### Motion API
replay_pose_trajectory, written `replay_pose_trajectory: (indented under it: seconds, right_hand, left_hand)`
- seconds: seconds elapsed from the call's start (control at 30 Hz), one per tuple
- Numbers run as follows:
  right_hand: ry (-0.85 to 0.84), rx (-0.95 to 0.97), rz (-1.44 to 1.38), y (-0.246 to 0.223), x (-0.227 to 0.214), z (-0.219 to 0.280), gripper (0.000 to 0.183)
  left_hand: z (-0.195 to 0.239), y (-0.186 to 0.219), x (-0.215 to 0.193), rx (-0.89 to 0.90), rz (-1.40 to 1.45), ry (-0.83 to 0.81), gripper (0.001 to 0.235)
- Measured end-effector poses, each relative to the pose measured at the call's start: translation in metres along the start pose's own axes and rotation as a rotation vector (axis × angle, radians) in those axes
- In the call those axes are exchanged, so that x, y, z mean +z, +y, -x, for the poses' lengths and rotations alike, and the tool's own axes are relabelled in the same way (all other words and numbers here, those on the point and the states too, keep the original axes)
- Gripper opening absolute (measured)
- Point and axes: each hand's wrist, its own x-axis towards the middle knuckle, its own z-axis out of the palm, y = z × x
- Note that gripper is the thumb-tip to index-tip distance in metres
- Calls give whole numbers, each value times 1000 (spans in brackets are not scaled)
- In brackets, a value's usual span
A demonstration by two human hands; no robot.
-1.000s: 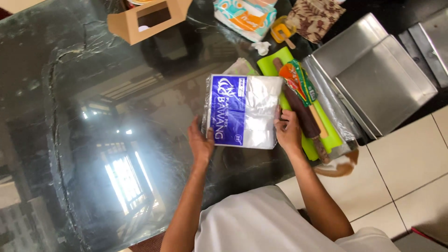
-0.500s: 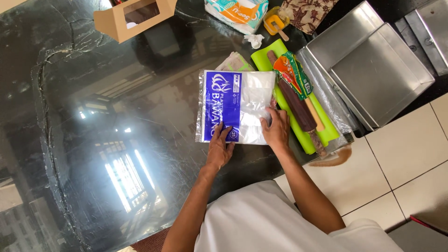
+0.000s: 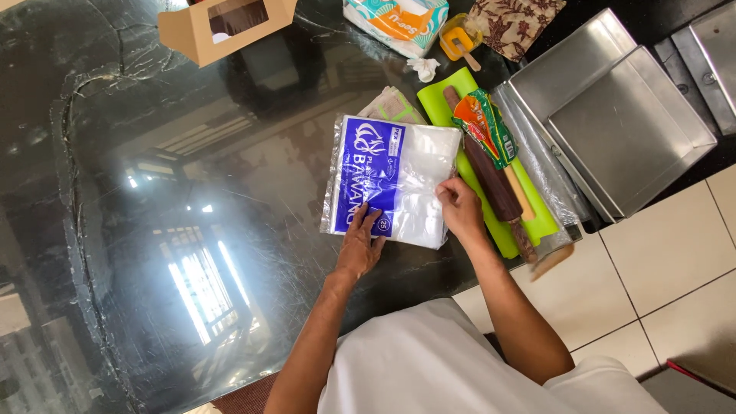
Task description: Packaging a roll cake into a plastic bag and a tart into a cardboard box.
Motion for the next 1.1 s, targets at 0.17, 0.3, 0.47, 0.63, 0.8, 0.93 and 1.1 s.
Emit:
replay_pose_trajectory:
  seconds: [0.17,0.3,0.47,0.63,0.8,0.93,1.1]
  right_hand:
    - [94,-334,468,54,2,-14,12]
    - [-29,-196,283,56,2,-21,19]
    - [-238,-116,-187,36,-5,-19,27]
    - [71,-75,258,10,-1,-2,27]
    - [170,-128,481,0,8,0,26]
    - [93,-8,451,-19,4,7,48]
    - [142,-142,491,18,9,1,30]
  left_hand:
    - [0,-2,-1,20,-49,-7,60]
    - [0,2,-5,29,-84,-10,61]
    - [-1,3,-9,-26,-16,-54,61]
    - [0,-7,-3,63,-40,-17,60]
    - [-3,-20,4,114,-48,4,61]
    - [-5,-17,1,142,-63,15,60]
    - [-2,-12,-1,29,-19,-17,59]
